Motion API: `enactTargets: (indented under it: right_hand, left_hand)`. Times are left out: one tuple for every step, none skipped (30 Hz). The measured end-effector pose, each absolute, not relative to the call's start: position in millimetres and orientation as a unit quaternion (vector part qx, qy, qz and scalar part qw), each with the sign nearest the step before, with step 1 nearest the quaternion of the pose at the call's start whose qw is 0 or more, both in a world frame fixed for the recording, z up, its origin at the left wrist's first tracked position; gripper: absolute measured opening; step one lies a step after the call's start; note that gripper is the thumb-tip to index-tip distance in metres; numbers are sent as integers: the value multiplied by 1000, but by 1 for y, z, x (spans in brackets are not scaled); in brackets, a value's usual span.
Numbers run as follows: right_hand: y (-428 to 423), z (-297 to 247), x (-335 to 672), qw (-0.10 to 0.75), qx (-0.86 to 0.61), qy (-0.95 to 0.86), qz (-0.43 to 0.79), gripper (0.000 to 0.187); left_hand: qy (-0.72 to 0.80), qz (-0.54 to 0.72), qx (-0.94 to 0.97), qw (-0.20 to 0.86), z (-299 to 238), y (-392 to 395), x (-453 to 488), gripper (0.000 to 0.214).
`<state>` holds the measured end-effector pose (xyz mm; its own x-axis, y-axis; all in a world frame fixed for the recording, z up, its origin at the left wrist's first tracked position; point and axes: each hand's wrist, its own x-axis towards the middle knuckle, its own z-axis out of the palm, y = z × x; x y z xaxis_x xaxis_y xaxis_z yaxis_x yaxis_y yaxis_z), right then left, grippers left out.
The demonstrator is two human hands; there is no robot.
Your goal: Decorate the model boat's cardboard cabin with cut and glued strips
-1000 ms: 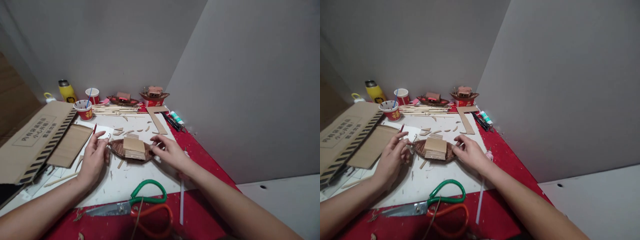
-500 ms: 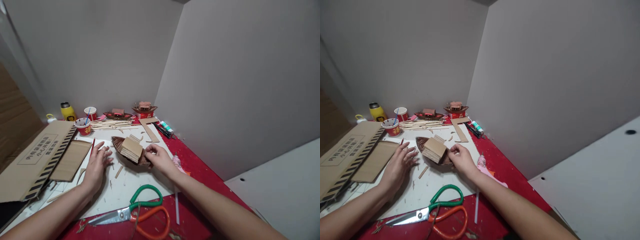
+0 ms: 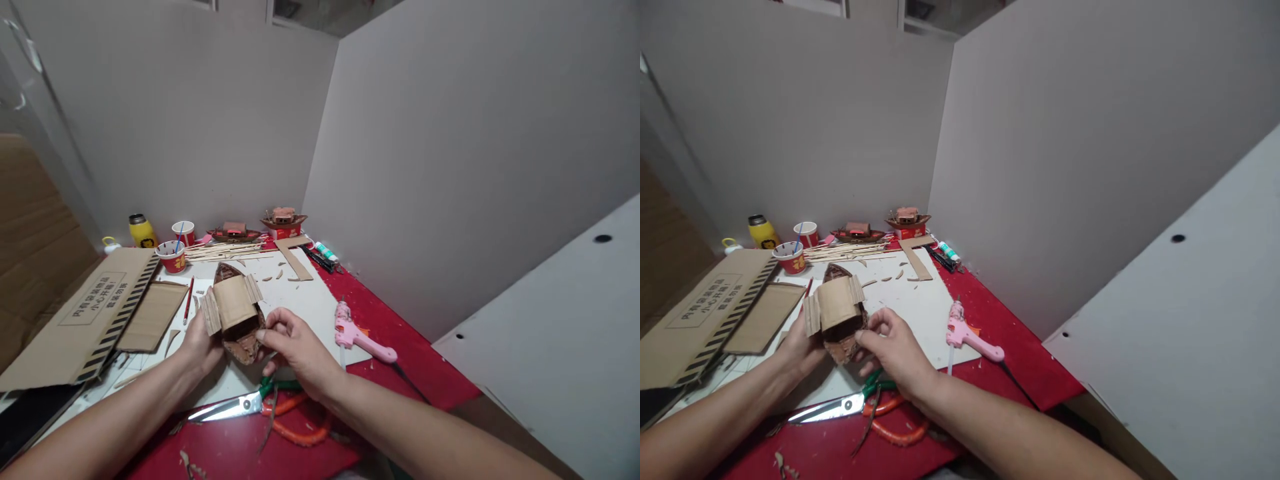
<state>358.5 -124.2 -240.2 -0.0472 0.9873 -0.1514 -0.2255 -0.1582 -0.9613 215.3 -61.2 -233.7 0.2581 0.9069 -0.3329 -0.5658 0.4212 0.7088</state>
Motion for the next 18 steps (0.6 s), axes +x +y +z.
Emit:
enactTargets:
  right_hand:
    - [-125, -241, 359, 500, -465, -404, 609, 37]
    - [-126, -242, 360, 496, -462, -401, 616, 38]
    - [-126, -242, 361, 492, -460, -399, 622, 39]
    - [-126, -243, 362, 488, -459, -398, 627, 40]
    - [-126, -244, 364, 483, -457, -397, 632, 40]
    - [-126, -244, 366, 476, -456, -398, 638, 40]
    - [-126, -244, 368, 470, -454, -400, 643, 39]
    - [-126, -243, 371, 465, -454, -402, 646, 38]
    - [-125, -242, 374, 463, -453, -403, 646, 37]
    - [-124, -241, 377, 464, -453, -404, 645, 36]
    - [-123, -240, 381, 469, -454, -403, 641, 34]
    - [-121, -239, 384, 476, -454, -401, 638, 34]
    - [-119, -238, 387, 482, -454, -397, 635, 34]
    - [-116, -237, 390, 487, -453, -394, 634, 35]
    - [-112, -236, 391, 490, -452, -390, 635, 37]
    - [-109, -236, 393, 492, -451, -386, 637, 38]
    - [-105, -237, 393, 492, -449, -383, 640, 40]
    - [-102, -238, 393, 492, -447, -380, 643, 41]
  left_hand:
    - [369, 478, 232, 763, -235, -62, 215, 50]
    - [369, 468, 232, 769, -236, -62, 215, 48]
    - [368, 459, 231, 775, -238, -62, 215, 45]
    - [366, 451, 231, 781, -239, -61, 215, 41]
    - [365, 445, 229, 785, -241, -60, 215, 37]
    - [364, 441, 226, 788, -243, -59, 214, 34]
    - [365, 440, 223, 790, -244, -58, 214, 33]
    - [366, 439, 219, 791, -245, -57, 214, 33]
    - [367, 437, 215, 793, -247, -55, 213, 34]
    - [369, 435, 211, 794, -248, -54, 212, 35]
    - [370, 433, 207, 795, -249, -53, 212, 37]
    - [370, 431, 205, 797, -250, -52, 211, 38]
    - [370, 428, 204, 799, -251, -51, 211, 38]
    - [369, 424, 204, 802, -252, -50, 211, 39]
    - [369, 420, 204, 804, -252, -50, 211, 40]
    - [367, 414, 205, 807, -253, -50, 211, 41]
    - [363, 406, 208, 812, -253, -50, 211, 44]
    - [357, 395, 212, 820, -253, -51, 211, 48]
